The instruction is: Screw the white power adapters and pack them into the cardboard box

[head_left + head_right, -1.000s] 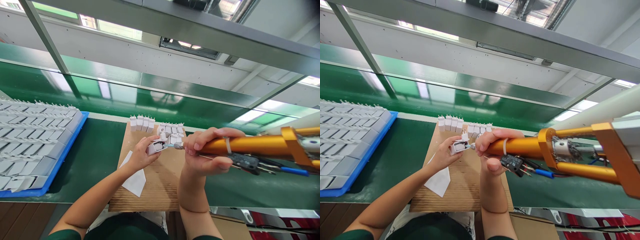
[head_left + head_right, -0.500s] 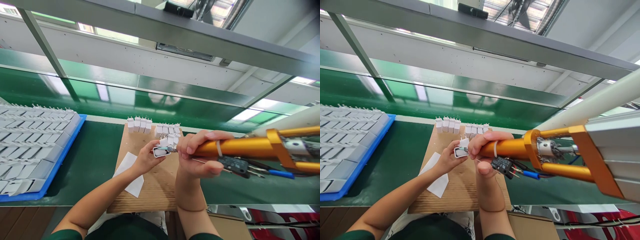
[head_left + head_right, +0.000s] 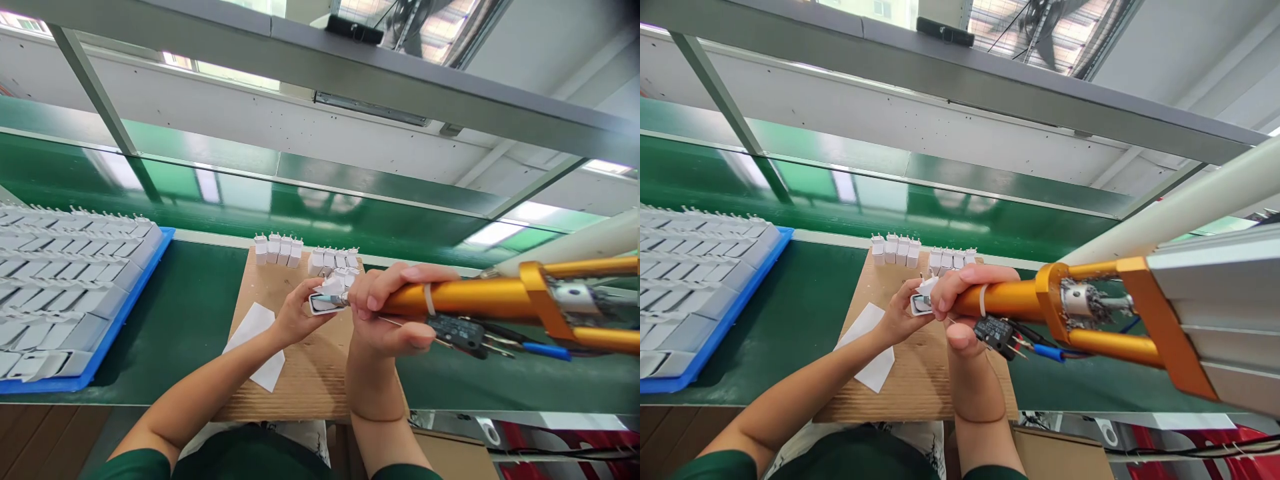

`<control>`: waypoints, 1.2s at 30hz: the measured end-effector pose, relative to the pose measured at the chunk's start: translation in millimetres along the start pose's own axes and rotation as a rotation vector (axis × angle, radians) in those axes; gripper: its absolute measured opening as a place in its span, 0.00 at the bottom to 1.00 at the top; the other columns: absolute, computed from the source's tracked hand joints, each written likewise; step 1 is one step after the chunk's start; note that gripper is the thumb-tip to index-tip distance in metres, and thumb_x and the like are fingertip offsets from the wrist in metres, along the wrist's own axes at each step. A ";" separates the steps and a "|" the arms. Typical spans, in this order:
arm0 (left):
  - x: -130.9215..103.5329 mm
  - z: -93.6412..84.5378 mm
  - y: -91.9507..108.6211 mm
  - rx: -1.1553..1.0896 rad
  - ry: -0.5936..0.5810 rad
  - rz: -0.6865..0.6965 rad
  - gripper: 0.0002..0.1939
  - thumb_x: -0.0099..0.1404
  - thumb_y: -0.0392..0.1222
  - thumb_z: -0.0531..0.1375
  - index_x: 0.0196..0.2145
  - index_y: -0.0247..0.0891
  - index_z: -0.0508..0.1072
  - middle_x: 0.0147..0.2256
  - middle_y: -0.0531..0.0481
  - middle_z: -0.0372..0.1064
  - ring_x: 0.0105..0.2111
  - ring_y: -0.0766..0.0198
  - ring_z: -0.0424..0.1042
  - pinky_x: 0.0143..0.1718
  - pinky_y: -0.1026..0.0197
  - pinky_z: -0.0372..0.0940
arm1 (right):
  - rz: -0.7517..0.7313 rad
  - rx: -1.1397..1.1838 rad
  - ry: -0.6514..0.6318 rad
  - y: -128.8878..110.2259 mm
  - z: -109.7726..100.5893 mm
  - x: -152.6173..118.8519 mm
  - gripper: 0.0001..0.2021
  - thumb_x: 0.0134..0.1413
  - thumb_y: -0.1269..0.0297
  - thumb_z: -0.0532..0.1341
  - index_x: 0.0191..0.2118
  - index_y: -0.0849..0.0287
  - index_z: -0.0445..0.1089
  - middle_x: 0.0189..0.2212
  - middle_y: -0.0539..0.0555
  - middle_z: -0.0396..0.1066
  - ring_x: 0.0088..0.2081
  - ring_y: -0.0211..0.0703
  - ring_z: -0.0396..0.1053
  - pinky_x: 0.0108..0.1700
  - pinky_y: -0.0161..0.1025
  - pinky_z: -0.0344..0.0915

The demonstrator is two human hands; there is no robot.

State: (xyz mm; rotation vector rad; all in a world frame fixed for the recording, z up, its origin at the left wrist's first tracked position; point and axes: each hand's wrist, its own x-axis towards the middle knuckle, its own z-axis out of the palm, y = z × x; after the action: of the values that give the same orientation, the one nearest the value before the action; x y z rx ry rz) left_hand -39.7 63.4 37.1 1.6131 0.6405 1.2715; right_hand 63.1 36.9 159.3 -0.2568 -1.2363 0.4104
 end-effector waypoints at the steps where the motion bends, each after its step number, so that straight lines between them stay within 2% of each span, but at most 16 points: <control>1: -0.6 0.7 -1.1 -0.004 0.007 0.002 0.27 0.55 0.44 0.69 0.50 0.39 0.67 0.41 0.47 0.74 0.36 0.62 0.75 0.36 0.63 0.69 | -0.001 0.007 -0.001 -0.5 0.4 0.3 0.19 0.53 0.46 0.66 0.44 0.54 0.68 0.20 0.42 0.61 0.13 0.30 0.54 0.13 0.30 0.59; 10: -2.3 3.6 -4.5 -0.060 0.028 0.033 0.27 0.55 0.41 0.70 0.50 0.40 0.66 0.42 0.48 0.74 0.38 0.63 0.75 0.37 0.64 0.68 | 0.001 -0.002 0.015 -1.8 3.0 0.9 0.18 0.53 0.47 0.66 0.43 0.53 0.69 0.18 0.42 0.60 0.12 0.30 0.53 0.12 0.30 0.57; 15: -3.1 3.4 -3.7 -0.052 0.027 0.006 0.27 0.55 0.43 0.69 0.51 0.39 0.67 0.43 0.46 0.73 0.39 0.61 0.74 0.38 0.63 0.69 | -0.007 -0.038 0.010 -1.8 2.6 1.1 0.18 0.54 0.46 0.65 0.43 0.52 0.68 0.18 0.41 0.60 0.12 0.29 0.51 0.12 0.29 0.56; 26: -3.7 1.3 -1.4 -0.019 0.022 -0.060 0.28 0.55 0.46 0.70 0.51 0.39 0.67 0.42 0.47 0.74 0.37 0.62 0.75 0.37 0.63 0.69 | -0.025 0.015 0.006 -1.8 4.8 3.0 0.17 0.54 0.50 0.66 0.43 0.56 0.68 0.19 0.42 0.61 0.12 0.29 0.54 0.12 0.29 0.56; 36: -3.4 0.5 -1.1 -0.020 0.031 -0.033 0.27 0.56 0.45 0.69 0.51 0.39 0.67 0.43 0.47 0.73 0.36 0.63 0.74 0.38 0.63 0.69 | -0.025 -0.051 0.002 -1.8 1.4 2.1 0.18 0.54 0.47 0.65 0.43 0.54 0.67 0.18 0.41 0.61 0.12 0.29 0.53 0.12 0.29 0.58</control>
State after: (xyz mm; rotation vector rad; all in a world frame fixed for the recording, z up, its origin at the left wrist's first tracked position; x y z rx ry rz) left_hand -40.2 60.8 34.6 1.5636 0.6691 1.2771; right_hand 62.6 36.1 162.2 -0.2849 -1.2477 0.3570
